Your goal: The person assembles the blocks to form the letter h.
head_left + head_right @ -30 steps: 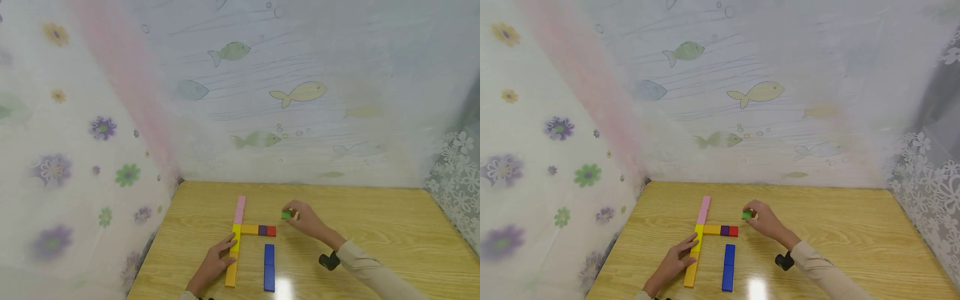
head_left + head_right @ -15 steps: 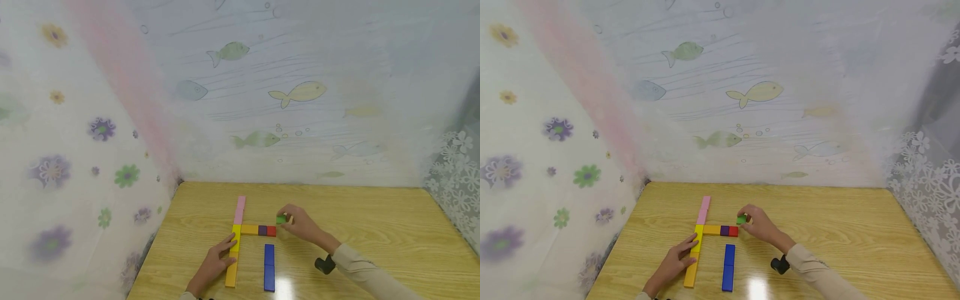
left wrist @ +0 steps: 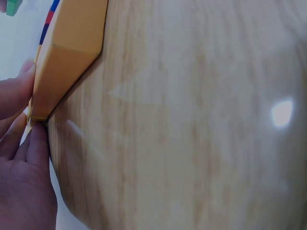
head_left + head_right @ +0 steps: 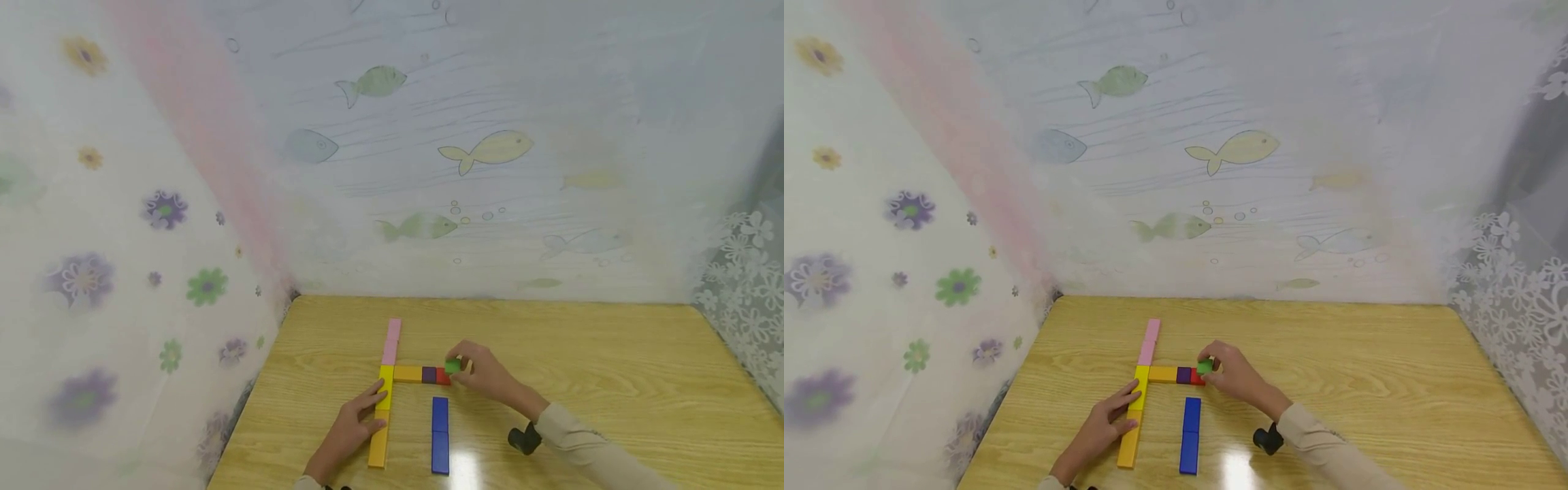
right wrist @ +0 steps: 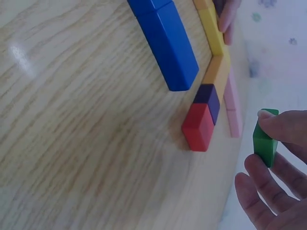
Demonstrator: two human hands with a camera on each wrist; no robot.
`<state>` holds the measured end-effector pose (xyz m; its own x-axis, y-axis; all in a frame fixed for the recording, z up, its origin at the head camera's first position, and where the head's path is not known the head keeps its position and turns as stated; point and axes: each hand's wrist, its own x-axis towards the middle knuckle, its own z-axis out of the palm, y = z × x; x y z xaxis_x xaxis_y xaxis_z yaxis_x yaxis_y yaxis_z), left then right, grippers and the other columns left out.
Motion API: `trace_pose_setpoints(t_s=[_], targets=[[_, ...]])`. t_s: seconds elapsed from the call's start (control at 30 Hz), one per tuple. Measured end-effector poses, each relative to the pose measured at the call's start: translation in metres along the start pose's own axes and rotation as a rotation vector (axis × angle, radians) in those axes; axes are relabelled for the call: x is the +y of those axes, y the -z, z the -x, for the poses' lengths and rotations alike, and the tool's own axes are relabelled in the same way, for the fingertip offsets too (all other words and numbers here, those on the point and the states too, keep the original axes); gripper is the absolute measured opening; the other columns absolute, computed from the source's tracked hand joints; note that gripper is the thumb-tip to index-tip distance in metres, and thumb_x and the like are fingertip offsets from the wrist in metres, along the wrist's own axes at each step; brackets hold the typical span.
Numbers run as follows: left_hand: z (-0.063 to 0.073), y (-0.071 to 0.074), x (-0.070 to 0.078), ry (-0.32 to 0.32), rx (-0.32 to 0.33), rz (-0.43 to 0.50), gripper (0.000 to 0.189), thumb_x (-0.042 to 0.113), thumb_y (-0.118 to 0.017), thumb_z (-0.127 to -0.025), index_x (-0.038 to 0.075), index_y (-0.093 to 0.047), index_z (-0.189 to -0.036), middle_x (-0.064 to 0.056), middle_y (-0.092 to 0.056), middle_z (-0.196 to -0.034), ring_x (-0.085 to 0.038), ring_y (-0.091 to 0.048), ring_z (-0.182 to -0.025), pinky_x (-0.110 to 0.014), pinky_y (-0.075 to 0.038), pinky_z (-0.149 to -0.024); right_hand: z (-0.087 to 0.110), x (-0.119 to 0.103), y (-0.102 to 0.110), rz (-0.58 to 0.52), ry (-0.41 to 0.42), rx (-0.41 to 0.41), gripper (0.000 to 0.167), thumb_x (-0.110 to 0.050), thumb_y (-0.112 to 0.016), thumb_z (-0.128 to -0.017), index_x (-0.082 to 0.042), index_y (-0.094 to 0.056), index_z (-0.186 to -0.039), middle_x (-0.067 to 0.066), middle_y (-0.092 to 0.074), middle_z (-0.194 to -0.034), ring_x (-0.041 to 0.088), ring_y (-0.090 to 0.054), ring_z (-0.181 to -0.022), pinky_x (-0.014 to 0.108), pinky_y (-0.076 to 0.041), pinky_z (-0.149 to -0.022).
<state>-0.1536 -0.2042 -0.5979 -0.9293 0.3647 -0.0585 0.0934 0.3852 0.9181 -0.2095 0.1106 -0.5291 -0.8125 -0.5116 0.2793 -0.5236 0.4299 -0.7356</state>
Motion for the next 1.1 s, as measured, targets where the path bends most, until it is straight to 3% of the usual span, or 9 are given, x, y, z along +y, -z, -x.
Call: trace_pose_setpoints(t_s=[0.37,0.83,1.1], targets=[[0.002,0.0,0.001,0.01,0.008,-0.019,0.053,0.02,-0.068,-0.087,0.01,-0.051,-0.136,0.0,-0.032,-0.151,-0.029,-0.026,-0.139,-0.042,-0.032,-0.108,0.003,0.002,-0.013,-0.013,0.009,-0.011,0.025,0.001,-0.073,-0.079,-0.001,-0.063,-0.102,0.007,-0.062,-0.1,0.018,-0.056,-0.075,0.022,-0.05,-0.054],[0.001,0.001,0.001,-0.043,0.0,0.036,0.055,0.014,-0.068,-0.086,0.003,-0.049,-0.136,-0.004,-0.031,-0.152,-0.027,-0.027,-0.138,-0.031,-0.036,-0.106,0.008,0.003,-0.027,-0.054,0.0,-0.037,0.023,0.002,-0.073,-0.08,-0.001,-0.063,-0.1,0.009,-0.06,-0.1,0.02,-0.056,-0.074,0.021,-0.049,-0.055],[0.003,-0.001,0.006,-0.001,0.001,0.019,0.054,0.017,-0.068,-0.087,0.006,-0.05,-0.136,0.0,-0.031,-0.151,-0.027,-0.026,-0.139,-0.037,-0.031,-0.109,0.009,0.014,-0.036,-0.052,0.007,-0.046,0.023,0.0,-0.074,-0.079,-0.002,-0.064,-0.099,0.007,-0.061,-0.097,0.017,-0.057,-0.073,0.02,-0.05,-0.058]])
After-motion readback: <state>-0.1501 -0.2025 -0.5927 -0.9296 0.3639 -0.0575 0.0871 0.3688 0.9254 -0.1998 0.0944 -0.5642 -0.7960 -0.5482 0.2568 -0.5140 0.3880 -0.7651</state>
